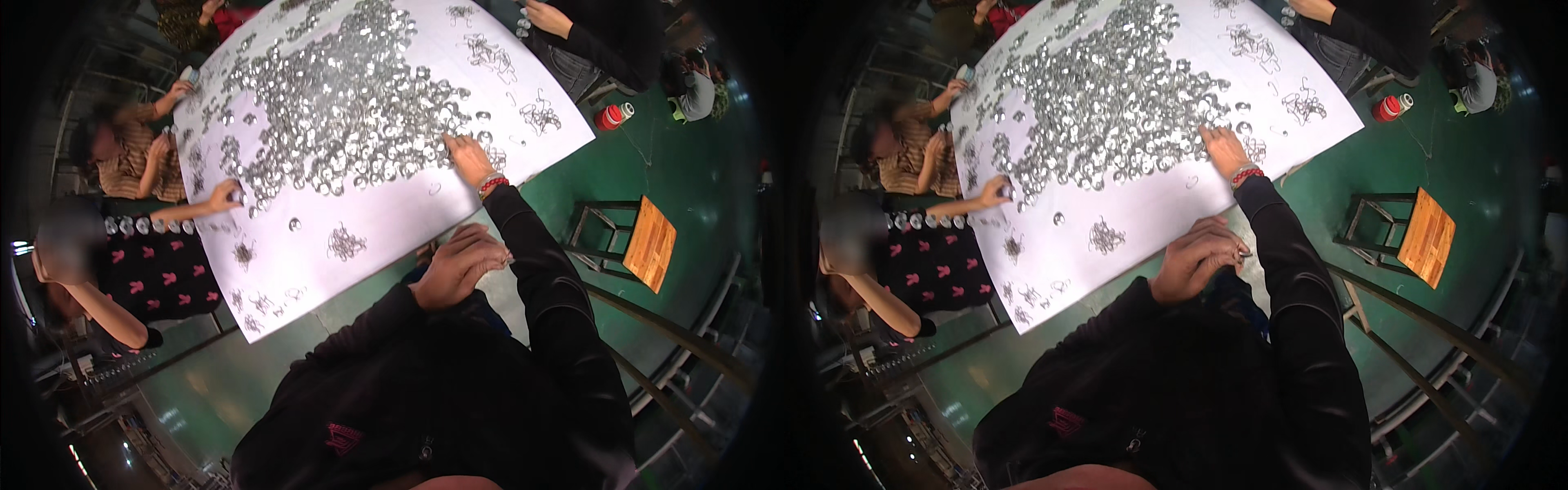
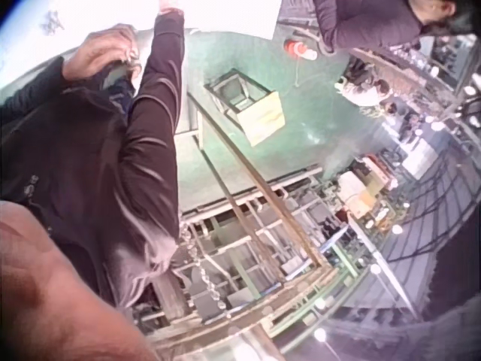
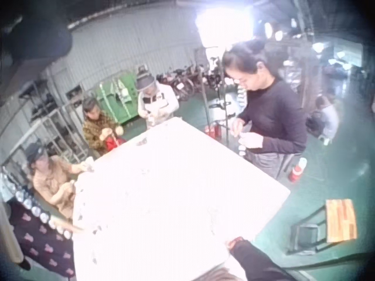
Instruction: The person strings small metal discs onto a chain by hand, then walks through the fabrication floor to place a metal frame into a tank.
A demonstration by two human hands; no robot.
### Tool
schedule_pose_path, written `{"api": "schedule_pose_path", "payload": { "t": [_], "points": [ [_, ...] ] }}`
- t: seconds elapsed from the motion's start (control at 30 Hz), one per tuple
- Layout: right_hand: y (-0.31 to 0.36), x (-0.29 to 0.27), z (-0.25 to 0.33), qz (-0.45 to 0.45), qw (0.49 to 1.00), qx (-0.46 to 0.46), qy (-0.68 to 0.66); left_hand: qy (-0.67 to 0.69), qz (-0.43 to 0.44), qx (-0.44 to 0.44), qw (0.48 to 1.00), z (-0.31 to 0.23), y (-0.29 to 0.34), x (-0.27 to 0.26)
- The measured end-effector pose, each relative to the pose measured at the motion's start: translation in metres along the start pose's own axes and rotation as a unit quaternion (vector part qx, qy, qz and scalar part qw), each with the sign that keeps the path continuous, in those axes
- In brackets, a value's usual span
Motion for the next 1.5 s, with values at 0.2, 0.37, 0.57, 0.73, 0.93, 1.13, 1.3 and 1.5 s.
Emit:
{"api": "schedule_pose_path", "payload": {
  "t": [0.2, 0.37, 0.57, 0.73, 0.93, 1.13, 1.3, 1.5],
  "points": [
    [-0.016, 0.003, 0.021, -0.017, 0.995, -0.066, 0.079, -0.016, 0.001, 0.021, 1.000, -0.001, 0.004, -0.005],
    [0.013, -0.013, -0.012, -0.066, 0.972, 0.085, -0.208, -0.013, -0.003, 0.009, 1.000, 0.007, 0.003, 0.001],
    [0.069, -0.040, -0.030, -0.052, 0.543, 0.373, -0.750, 0.011, -0.009, -0.040, 0.999, 0.023, -0.001, 0.001],
    [0.113, -0.115, -0.026, -0.042, 0.504, 0.375, -0.776, 0.094, -0.024, -0.154, 0.983, 0.062, 0.000, 0.006],
    [0.152, -0.195, -0.040, -0.096, 0.642, 0.393, -0.651, 0.097, -0.003, -0.153, 0.983, 0.074, -0.016, 0.016],
    [0.166, -0.207, -0.055, -0.177, 0.618, 0.408, -0.648, 0.097, 0.016, -0.175, 0.980, 0.077, -0.033, 0.031],
    [0.175, -0.204, -0.054, -0.220, 0.584, 0.429, -0.653, 0.037, 0.026, -0.162, 0.986, 0.091, -0.038, 0.029],
    [0.193, -0.230, -0.049, -0.258, 0.689, 0.436, -0.518, -0.009, -0.061, -0.164, 0.984, 0.162, -0.074, -0.014]
  ]
}}
Point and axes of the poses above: each hand's wrist, its own y-axis away from the middle knuckle, its own x-axis out of the palm, z = x × y, the point moved 10 cm from there along -y, towards the middle knuckle, and after that the axes turned 12 degrees about y, right-handed, at the moved point
